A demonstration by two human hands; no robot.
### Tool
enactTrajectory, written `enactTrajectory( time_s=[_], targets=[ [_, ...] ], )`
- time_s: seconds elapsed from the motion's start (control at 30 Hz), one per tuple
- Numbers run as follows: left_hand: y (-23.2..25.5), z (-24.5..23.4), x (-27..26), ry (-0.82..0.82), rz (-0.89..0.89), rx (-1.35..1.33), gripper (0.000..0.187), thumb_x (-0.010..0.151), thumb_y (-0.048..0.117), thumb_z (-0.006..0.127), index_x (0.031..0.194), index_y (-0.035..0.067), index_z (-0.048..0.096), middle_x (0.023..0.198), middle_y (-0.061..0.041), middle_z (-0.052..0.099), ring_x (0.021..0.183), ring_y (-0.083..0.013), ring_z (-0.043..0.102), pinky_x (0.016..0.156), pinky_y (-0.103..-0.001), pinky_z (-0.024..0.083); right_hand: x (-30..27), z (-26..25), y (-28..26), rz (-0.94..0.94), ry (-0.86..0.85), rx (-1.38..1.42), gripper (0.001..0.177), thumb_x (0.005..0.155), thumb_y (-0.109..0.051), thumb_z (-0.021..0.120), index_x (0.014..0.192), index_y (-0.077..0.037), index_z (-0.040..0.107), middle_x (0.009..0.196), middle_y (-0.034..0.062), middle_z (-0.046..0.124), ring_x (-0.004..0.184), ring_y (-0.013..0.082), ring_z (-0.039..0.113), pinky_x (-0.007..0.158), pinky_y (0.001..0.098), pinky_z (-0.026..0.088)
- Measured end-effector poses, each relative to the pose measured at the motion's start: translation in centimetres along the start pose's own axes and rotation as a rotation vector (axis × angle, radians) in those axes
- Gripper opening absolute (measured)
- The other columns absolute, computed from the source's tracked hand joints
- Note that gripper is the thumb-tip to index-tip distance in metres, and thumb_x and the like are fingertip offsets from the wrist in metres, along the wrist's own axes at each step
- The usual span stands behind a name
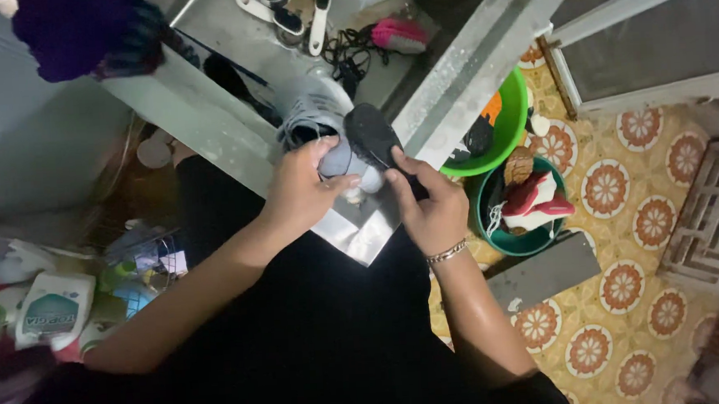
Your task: The person is washing a pair of sneakers in a sink using a brush and water.
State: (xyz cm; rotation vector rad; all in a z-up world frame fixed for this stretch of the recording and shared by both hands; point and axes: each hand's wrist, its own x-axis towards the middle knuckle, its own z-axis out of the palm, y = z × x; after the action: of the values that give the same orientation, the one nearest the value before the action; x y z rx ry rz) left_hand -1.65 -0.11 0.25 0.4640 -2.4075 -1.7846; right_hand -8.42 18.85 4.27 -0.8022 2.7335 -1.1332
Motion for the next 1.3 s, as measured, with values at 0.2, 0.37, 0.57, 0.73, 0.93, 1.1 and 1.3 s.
enactTrajectory(
  time_s=[0.2, 0.37, 0.57, 0.73, 0.93, 1.1, 1.3],
  targets=[
    [0.8, 0.9, 0.2, 0.004, 0.030, 0.026, 0.027, 0.080, 0.009, 0.080, 0.104, 0.001, 0.071, 0.092, -0.015, 0.078, 0.086, -0.0251, 0.078, 0.075, -0.036, 0.058, -1.3, 0.5, 0.9, -0.106, -0.019, 0.221, 0.018, 0.098, -0.017, 0.077, 0.109, -0.004, 0.075, 0.112, 0.0098, 0.079, 0.104, 0.0191, 0.079, 0.093, 0.0319, 0.060],
    [2.5, 1.7, -0.1, 0.002, -0.033, 0.018, 0.032, 0.083, 0.011, 0.081, 0.110, 0.000, 0.066, 0.089, -0.016, 0.075, 0.082, -0.0277, 0.076, 0.072, -0.037, 0.057, 0.3, -0.1, 2.3, 0.082, 0.011, 0.060, 0.017, 0.095, -0.018, 0.077, 0.105, -0.004, 0.079, 0.109, 0.0120, 0.079, 0.091, 0.0163, 0.079, 0.078, 0.0280, 0.061],
    [0.5, 2.1, -0.2, -0.019, 0.047, -0.036, 0.040, 0.083, 0.004, 0.076, 0.120, 0.000, 0.062, 0.099, -0.016, 0.076, 0.093, -0.0285, 0.077, 0.079, -0.037, 0.058, -0.8, 0.0, 5.8, 0.011, 0.001, 0.235, 0.015, 0.100, -0.013, 0.073, 0.103, 0.000, 0.078, 0.113, 0.0137, 0.078, 0.105, 0.0174, 0.076, 0.091, 0.0297, 0.059],
    [-0.2, 2.3, 0.3, -0.008, 0.060, 0.043, 0.047, 0.080, 0.000, 0.074, 0.125, -0.002, 0.060, 0.100, -0.018, 0.074, 0.092, -0.0322, 0.075, 0.078, -0.039, 0.057, -1.6, 0.7, 2.7, 0.133, -0.037, 0.240, 0.018, 0.094, -0.014, 0.076, 0.104, 0.000, 0.079, 0.111, 0.0130, 0.080, 0.089, 0.0194, 0.074, 0.082, 0.0328, 0.055],
    [0.2, 1.8, 0.5, -0.059, 0.034, -0.004, 0.042, 0.081, -0.003, 0.069, 0.123, 0.001, 0.064, 0.102, -0.017, 0.076, 0.098, -0.0316, 0.077, 0.083, -0.039, 0.059, -1.5, 1.4, 6.2, 0.051, 0.062, 0.252, 0.016, 0.097, -0.012, 0.076, 0.105, 0.001, 0.078, 0.112, 0.0159, 0.078, 0.102, 0.0174, 0.078, 0.093, 0.0297, 0.060],
    [-0.4, 1.4, 0.5, -0.053, -0.036, 0.143, 0.045, 0.078, -0.002, 0.072, 0.122, 0.002, 0.064, 0.103, -0.019, 0.076, 0.098, -0.0350, 0.074, 0.083, -0.042, 0.057, -3.0, 2.1, 4.9, -0.036, -0.010, 0.423, 0.022, 0.094, -0.012, 0.077, 0.109, 0.004, 0.076, 0.110, 0.0167, 0.078, 0.103, 0.0189, 0.076, 0.094, 0.0314, 0.058],
    [-0.6, 1.9, 0.4, -0.107, -0.059, 0.170, 0.041, 0.087, 0.002, 0.070, 0.127, 0.002, 0.060, 0.107, -0.017, 0.076, 0.100, -0.0326, 0.075, 0.086, -0.042, 0.058, -2.2, 1.9, 4.8, 0.091, 0.048, 0.265, 0.016, 0.096, -0.011, 0.074, 0.107, 0.000, 0.078, 0.112, 0.0165, 0.078, 0.101, 0.0195, 0.078, 0.090, 0.0305, 0.060]
  ],
)
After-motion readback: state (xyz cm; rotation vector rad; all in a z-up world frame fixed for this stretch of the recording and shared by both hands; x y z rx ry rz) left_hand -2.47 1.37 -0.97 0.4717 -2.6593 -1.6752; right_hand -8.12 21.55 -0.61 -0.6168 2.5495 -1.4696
